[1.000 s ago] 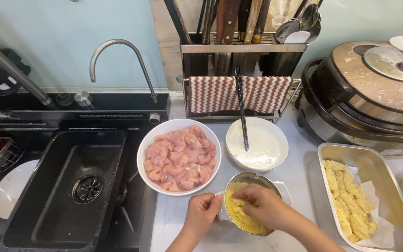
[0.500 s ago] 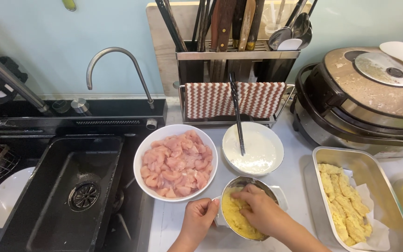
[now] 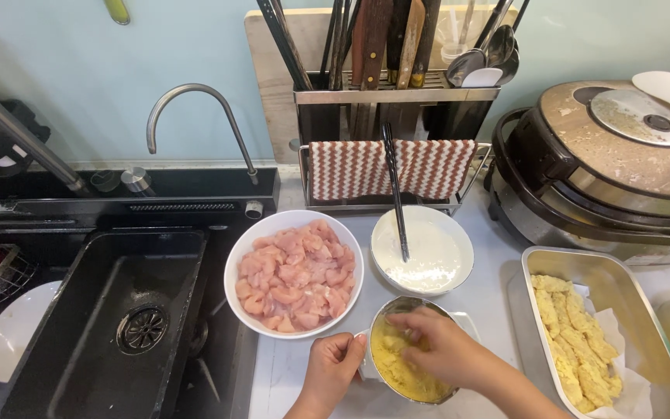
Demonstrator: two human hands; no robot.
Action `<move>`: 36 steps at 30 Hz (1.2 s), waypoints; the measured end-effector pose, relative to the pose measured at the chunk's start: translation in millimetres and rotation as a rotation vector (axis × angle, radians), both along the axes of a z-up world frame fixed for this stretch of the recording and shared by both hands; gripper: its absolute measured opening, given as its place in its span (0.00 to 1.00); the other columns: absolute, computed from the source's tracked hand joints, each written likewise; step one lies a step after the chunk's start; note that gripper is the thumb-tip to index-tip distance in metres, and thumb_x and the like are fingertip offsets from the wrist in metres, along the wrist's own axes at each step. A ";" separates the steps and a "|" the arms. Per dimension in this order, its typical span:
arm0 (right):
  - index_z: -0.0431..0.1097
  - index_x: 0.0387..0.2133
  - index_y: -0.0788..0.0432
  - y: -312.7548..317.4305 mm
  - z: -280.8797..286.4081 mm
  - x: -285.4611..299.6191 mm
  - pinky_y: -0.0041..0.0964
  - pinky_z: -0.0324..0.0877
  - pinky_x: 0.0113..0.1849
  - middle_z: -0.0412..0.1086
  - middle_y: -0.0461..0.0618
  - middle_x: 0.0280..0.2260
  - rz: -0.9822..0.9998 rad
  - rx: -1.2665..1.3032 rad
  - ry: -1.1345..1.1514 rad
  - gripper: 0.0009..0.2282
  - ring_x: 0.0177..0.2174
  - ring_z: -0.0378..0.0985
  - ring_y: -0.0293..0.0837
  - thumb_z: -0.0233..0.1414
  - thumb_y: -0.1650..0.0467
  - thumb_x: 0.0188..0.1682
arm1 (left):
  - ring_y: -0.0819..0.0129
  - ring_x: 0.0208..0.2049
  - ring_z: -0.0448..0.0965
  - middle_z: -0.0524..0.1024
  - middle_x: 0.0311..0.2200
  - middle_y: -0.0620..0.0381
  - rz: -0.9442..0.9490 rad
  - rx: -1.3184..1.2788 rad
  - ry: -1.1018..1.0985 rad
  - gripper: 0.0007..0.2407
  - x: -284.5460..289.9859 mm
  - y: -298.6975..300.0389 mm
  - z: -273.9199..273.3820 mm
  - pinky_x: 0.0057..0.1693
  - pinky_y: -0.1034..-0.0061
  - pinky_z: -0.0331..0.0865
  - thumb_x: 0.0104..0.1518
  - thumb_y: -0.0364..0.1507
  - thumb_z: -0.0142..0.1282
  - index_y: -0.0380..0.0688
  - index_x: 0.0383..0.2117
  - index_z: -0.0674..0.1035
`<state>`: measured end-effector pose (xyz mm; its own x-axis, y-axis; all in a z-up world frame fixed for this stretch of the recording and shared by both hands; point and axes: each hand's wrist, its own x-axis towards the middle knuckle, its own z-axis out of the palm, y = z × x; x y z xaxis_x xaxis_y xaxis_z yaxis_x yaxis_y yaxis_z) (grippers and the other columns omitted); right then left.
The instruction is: Coat pieces of raw meat in a liquid mixture and then breadcrumbs before placing them in a tray.
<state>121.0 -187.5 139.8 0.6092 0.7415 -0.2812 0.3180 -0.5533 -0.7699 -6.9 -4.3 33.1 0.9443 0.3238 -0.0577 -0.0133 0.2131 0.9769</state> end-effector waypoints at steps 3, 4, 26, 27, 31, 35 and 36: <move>0.74 0.52 0.51 -3.2 -21.6 -1.4 0.38 0.73 0.45 0.72 0.49 0.43 0.053 0.003 -0.287 0.23 0.44 0.76 0.47 0.59 0.76 0.40 | 0.82 0.15 0.64 0.67 0.13 0.66 -0.006 -0.005 0.011 0.18 1.4 -0.2 -6.4 0.24 0.80 0.63 0.64 0.31 0.56 0.40 0.13 0.72; 0.74 0.52 0.51 -3.8 -21.5 0.4 0.38 0.73 0.45 0.72 0.49 0.43 0.053 0.004 -0.287 0.23 0.44 0.76 0.47 0.59 0.76 0.40 | 0.82 0.15 0.64 0.67 0.13 0.66 -0.007 -0.004 0.011 0.18 2.5 -1.0 -7.1 0.24 0.80 0.63 0.64 0.31 0.56 0.40 0.13 0.72; 0.69 0.53 0.60 -6.1 44.0 -1.4 0.34 0.75 0.36 0.78 0.48 0.41 -0.377 0.393 0.994 0.21 0.37 0.81 0.39 0.55 0.72 0.44 | 0.81 0.15 0.66 0.69 0.13 0.65 0.002 0.017 0.037 0.16 7.0 7.8 -48.7 0.24 0.79 0.61 0.62 0.30 0.57 0.39 0.14 0.75; 0.68 0.54 0.60 -7.5 41.1 -1.3 0.34 0.75 0.33 0.78 0.48 0.40 -0.376 0.404 1.020 0.22 0.36 0.81 0.39 0.56 0.71 0.44 | 0.81 0.15 0.65 0.68 0.13 0.66 0.017 0.044 0.043 0.16 10.3 8.8 -63.1 0.23 0.79 0.60 0.61 0.30 0.57 0.39 0.14 0.75; 0.67 0.56 0.55 -18.3 -20.6 -2.4 0.31 0.74 0.27 0.75 0.48 0.36 -0.154 0.149 0.469 0.20 0.31 0.79 0.36 0.57 0.69 0.50 | 0.81 0.15 0.63 0.68 0.11 0.67 0.005 0.179 0.092 0.15 15.4 14.2 -96.5 0.24 0.80 0.56 0.59 0.32 0.58 0.40 0.14 0.79; 0.70 0.54 0.55 -40.8 47.4 3.0 0.32 0.73 0.23 0.76 0.43 0.37 -0.172 0.216 0.488 0.17 0.28 0.80 0.36 0.55 0.67 0.50 | 0.80 0.14 0.62 0.69 0.09 0.64 0.147 0.225 0.140 0.13 23.9 13.8 -144.9 0.23 0.79 0.53 0.58 0.29 0.61 0.36 0.15 0.81; 0.70 0.53 0.55 -51.9 61.4 8.8 0.33 0.73 0.23 0.76 0.45 0.37 -0.193 0.287 0.548 0.17 0.29 0.80 0.37 0.55 0.67 0.50 | 0.80 0.14 0.62 0.71 0.10 0.63 0.258 0.188 0.169 0.09 24.7 11.1 -151.0 0.24 0.79 0.52 0.55 0.27 0.62 0.36 0.19 0.85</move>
<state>129.9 -239.4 201.2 0.5636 0.7250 -0.3960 -0.2478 -0.3090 -0.9182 17.8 6.8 -117.9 0.8120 0.5705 -0.1233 0.1220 0.0405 0.9917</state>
